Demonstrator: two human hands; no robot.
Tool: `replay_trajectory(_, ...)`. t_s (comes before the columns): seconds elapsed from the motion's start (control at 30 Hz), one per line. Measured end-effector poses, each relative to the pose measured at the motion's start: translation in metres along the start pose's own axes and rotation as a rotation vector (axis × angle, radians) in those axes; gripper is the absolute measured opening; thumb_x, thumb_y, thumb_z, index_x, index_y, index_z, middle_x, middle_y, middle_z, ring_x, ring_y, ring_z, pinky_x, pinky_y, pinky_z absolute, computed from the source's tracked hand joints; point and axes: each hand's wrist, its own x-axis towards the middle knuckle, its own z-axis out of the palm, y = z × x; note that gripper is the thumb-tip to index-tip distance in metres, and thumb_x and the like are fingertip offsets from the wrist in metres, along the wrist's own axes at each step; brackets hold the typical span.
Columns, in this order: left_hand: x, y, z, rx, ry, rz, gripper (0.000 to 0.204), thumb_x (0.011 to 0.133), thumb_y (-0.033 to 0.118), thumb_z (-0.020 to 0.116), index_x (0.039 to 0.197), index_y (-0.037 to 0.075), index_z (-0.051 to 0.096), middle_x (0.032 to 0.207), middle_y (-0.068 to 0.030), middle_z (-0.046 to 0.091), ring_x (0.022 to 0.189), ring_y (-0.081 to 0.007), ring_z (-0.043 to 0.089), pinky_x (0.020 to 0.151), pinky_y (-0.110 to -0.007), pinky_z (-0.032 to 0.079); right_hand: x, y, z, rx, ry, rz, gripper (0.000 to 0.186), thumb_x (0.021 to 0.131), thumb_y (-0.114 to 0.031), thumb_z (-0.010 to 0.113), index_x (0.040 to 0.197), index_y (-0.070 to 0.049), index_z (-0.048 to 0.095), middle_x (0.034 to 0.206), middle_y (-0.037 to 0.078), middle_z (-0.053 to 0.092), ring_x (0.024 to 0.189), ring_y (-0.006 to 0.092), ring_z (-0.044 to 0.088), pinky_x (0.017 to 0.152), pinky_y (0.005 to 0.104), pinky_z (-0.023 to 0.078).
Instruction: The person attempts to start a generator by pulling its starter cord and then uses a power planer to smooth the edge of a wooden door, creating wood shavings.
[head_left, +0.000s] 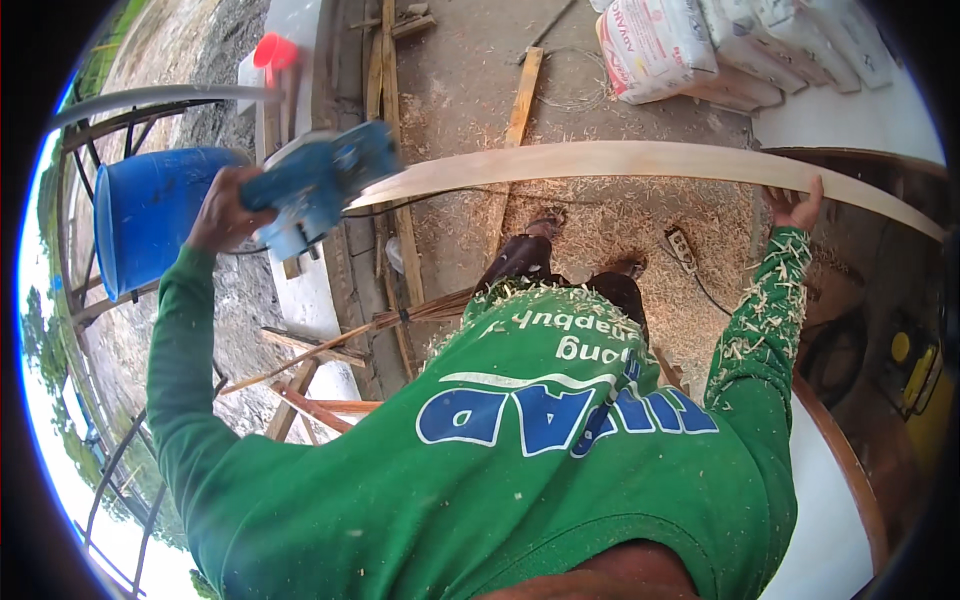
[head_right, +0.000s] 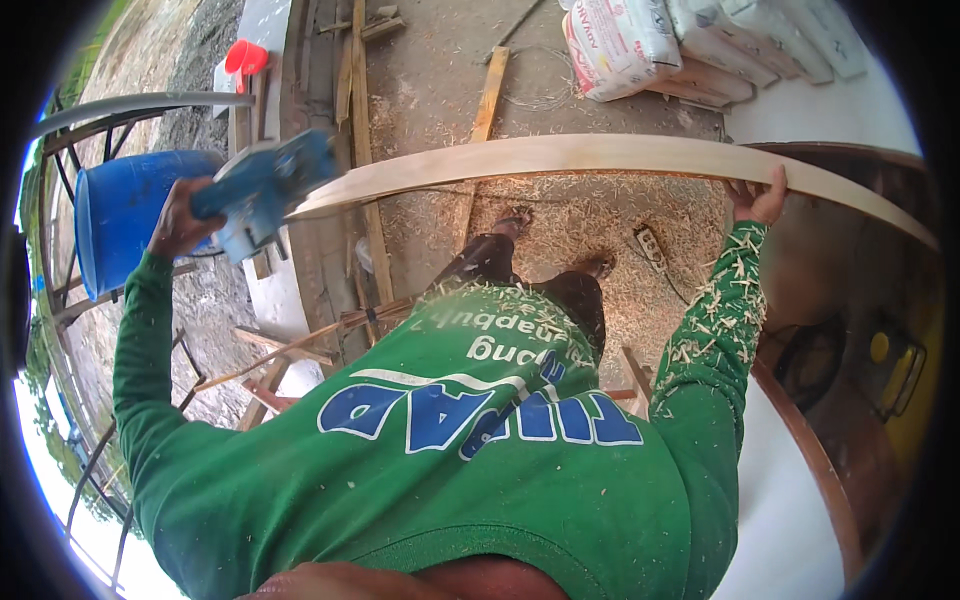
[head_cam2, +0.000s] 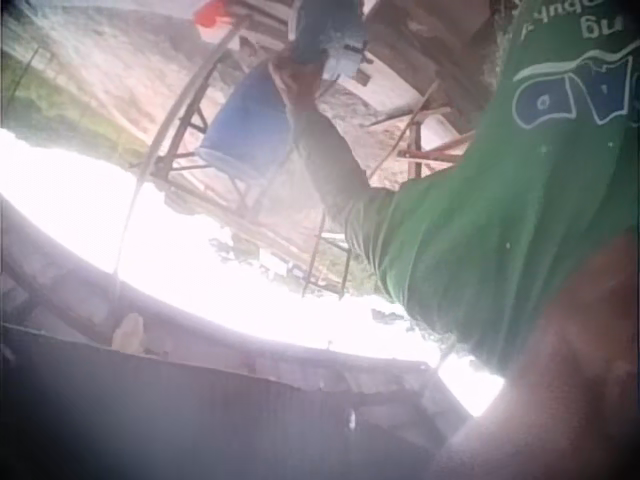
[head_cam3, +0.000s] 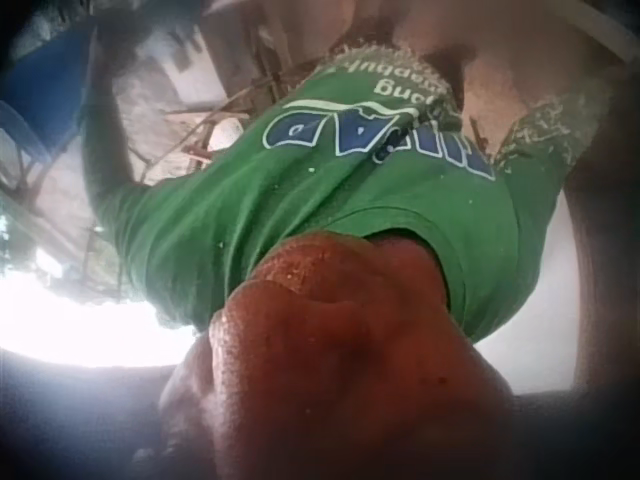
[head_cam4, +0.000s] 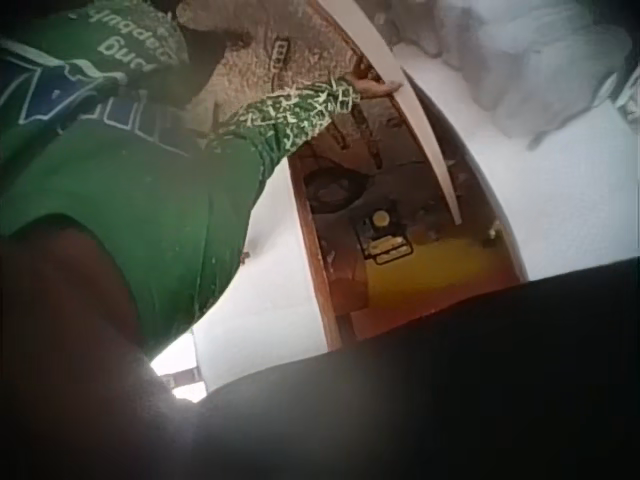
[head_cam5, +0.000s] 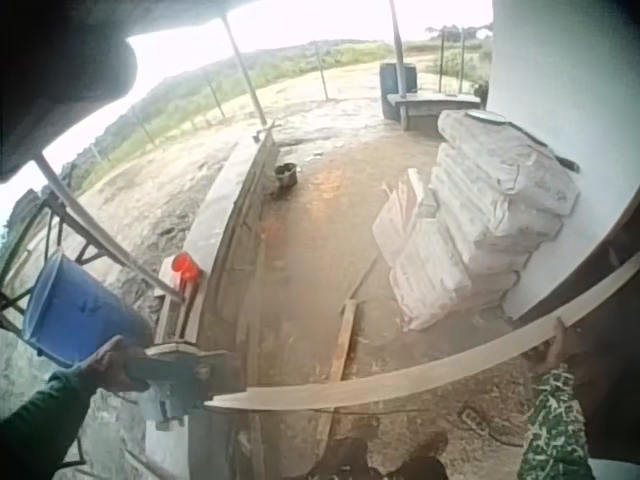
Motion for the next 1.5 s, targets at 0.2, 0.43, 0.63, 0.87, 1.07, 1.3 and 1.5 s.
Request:
replay_trajectory(0.2, -0.066, -0.084, 0.023, -0.036, -0.146, -0.138, 0.048, 0.053, 0.016, 0.065, 0.095, 0.002, 0.046, 0.087, -0.0152, 0.044, 0.083, -0.0282, 0.045, 0.074, -0.034, 0.036, -0.034, -0.014, 0.006, 0.145, 0.114, -0.055, 0.055, 0.06, -0.035, 0.06, 0.105, -0.011, 0.039, 0.104, 0.013, 0.04, 0.097, 0.0322, 0.038, 0.079, 0.0542, 0.032)
replay_trajectory(0.43, -0.082, -0.117, 0.063, -0.133, -0.126, -0.025, 0.047, 0.053, 0.011, 0.064, 0.095, 0.004, 0.044, 0.089, -0.0127, 0.045, 0.081, -0.0291, 0.044, 0.071, -0.035, 0.036, -0.047, -0.024, 0.006, 0.167, 0.075, -0.067, 0.055, 0.063, -0.036, 0.055, 0.103, -0.003, 0.039, 0.098, 0.019, 0.044, 0.092, 0.0354, 0.042, 0.079, 0.0535, 0.034)
replay_trajectory(0.63, -0.049, -0.088, 0.066, -0.186, -0.188, -0.013, 0.044, 0.054, 0.01, 0.063, 0.093, 0.003, 0.044, 0.089, -0.0106, 0.045, 0.081, -0.0268, 0.045, 0.071, -0.033, 0.036, -0.014, -0.011, -0.019, 0.331, -0.046, -0.059, 0.053, 0.059, -0.034, 0.058, 0.1, -0.005, 0.04, 0.091, 0.019, 0.045, 0.086, 0.0356, 0.044, 0.073, 0.055, 0.038)
replay_trajectory(0.87, 0.018, -0.01, 0.064, -0.242, -0.152, 0.355, 0.042, 0.053, 0.007, 0.062, 0.092, 0.0, 0.046, 0.085, -0.0134, 0.045, 0.075, -0.0269, 0.045, 0.068, -0.032, 0.037, -0.024, -0.005, 0.001, 0.212, 0.009, -0.016, 0.057, 0.059, -0.046, 0.052, 0.103, -0.011, 0.039, 0.096, 0.014, 0.044, 0.089, 0.0329, 0.043, 0.071, 0.055, 0.037)
replay_trajectory(1.07, 0.071, 0.068, 0.06, -0.266, -0.115, 0.374, 0.042, 0.053, 0.007, 0.062, 0.091, 0.001, 0.045, 0.083, -0.0137, 0.045, 0.078, -0.0273, 0.046, 0.069, -0.032, 0.037, 0.0, 0.01, -0.014, 0.239, -0.056, -0.006, 0.063, 0.058, -0.044, 0.055, 0.109, -0.017, 0.031, 0.108, 0.01, 0.033, 0.095, 0.033, 0.037, 0.068, 0.0577, 0.035)
replay_trajectory(1.3, 0.125, 0.177, 0.044, -0.434, -0.063, 0.463, 0.021, 0.054, 0.008, 0.055, 0.072, -0.002, 0.051, 0.059, -0.0135, 0.049, 0.052, -0.0224, 0.047, 0.052, -0.029, 0.038, -0.017, 0.003, 0.016, 0.196, -0.052, -0.06, 0.06, 0.062, -0.044, 0.055, 0.111, -0.02, 0.029, 0.097, 0.008, 0.043, 0.09, 0.031, 0.042, 0.063, 0.0554, 0.039)
replay_trajectory(1.5, 0.168, 0.248, 0.035, -0.525, -0.324, 0.396, 0.013, 0.054, 0.008, 0.051, 0.062, -0.002, 0.048, 0.047, -0.0067, 0.04, 0.043, -0.0123, 0.038, 0.045, -0.027, 0.035, -0.016, 0.013, 0.017, 0.433, 0.032, 0.039, 0.062, 0.066, -0.062, 0.036, 0.103, -0.013, 0.039, 0.098, 0.004, 0.043, 0.088, 0.0315, 0.042, 0.059, 0.0571, 0.035)
